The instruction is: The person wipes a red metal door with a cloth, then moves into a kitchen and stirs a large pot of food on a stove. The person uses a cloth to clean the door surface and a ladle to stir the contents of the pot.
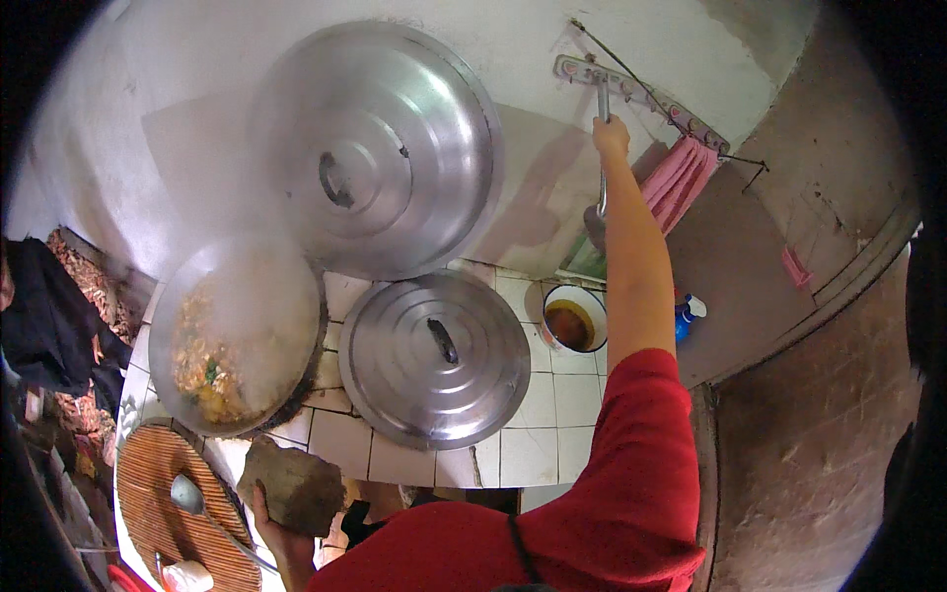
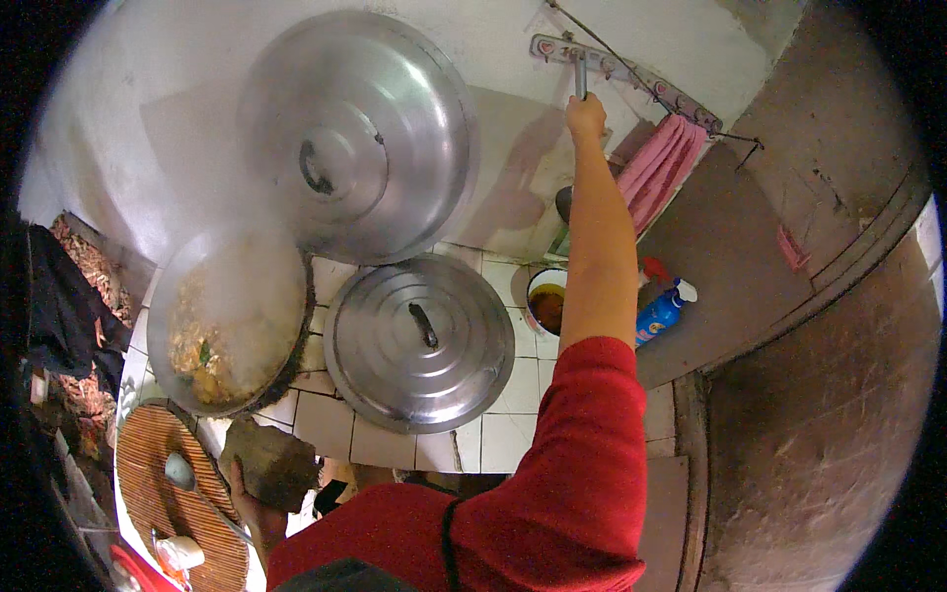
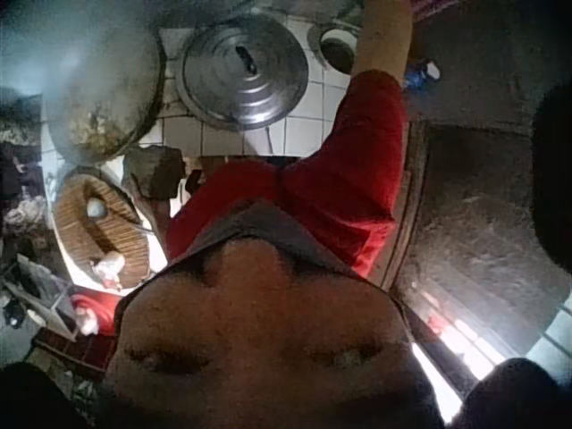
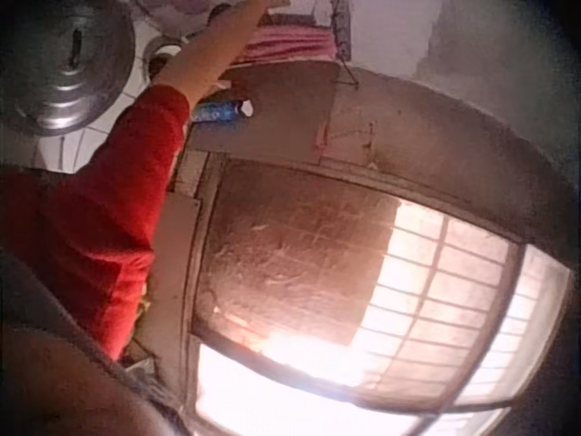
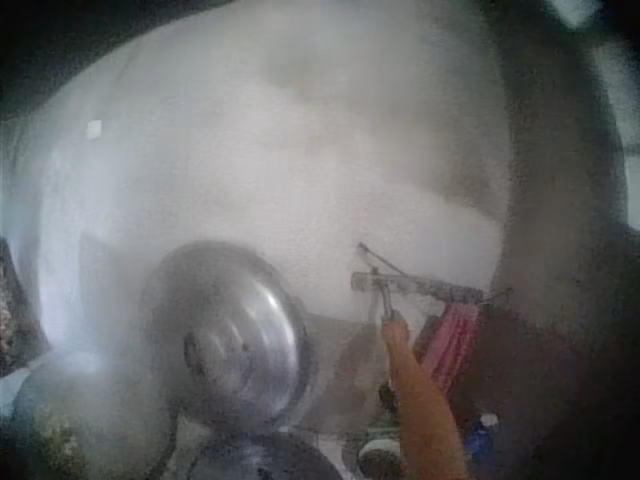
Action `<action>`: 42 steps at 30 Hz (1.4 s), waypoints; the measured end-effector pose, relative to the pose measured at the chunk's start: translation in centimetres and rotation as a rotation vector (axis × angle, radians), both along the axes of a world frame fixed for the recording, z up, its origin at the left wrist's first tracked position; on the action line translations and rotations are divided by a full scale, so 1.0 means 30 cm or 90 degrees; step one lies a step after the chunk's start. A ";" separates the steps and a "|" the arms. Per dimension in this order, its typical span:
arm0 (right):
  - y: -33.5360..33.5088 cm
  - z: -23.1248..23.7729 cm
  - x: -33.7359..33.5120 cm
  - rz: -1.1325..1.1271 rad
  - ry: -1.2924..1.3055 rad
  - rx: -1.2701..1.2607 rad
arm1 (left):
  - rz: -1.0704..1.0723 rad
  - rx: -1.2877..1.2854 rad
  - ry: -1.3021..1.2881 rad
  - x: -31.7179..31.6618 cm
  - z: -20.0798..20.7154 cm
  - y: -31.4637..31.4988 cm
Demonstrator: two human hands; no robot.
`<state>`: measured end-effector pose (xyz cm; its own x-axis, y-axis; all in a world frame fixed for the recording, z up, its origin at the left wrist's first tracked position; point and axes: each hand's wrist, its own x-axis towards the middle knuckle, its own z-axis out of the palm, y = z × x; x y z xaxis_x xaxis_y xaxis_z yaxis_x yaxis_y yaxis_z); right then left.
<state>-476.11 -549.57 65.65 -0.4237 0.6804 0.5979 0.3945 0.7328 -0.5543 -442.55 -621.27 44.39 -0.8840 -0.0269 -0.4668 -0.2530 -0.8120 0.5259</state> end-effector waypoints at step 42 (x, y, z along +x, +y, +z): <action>0.436 -0.125 -0.150 0.064 -0.133 0.139 | 0.027 -0.017 -0.015 0.088 -0.023 -0.005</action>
<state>-480.61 -536.49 61.90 -0.6117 0.4942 0.6177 0.4032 0.8666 -0.2941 -439.91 -621.41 43.72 -0.8708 -0.0769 -0.4855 -0.2311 -0.8076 0.5425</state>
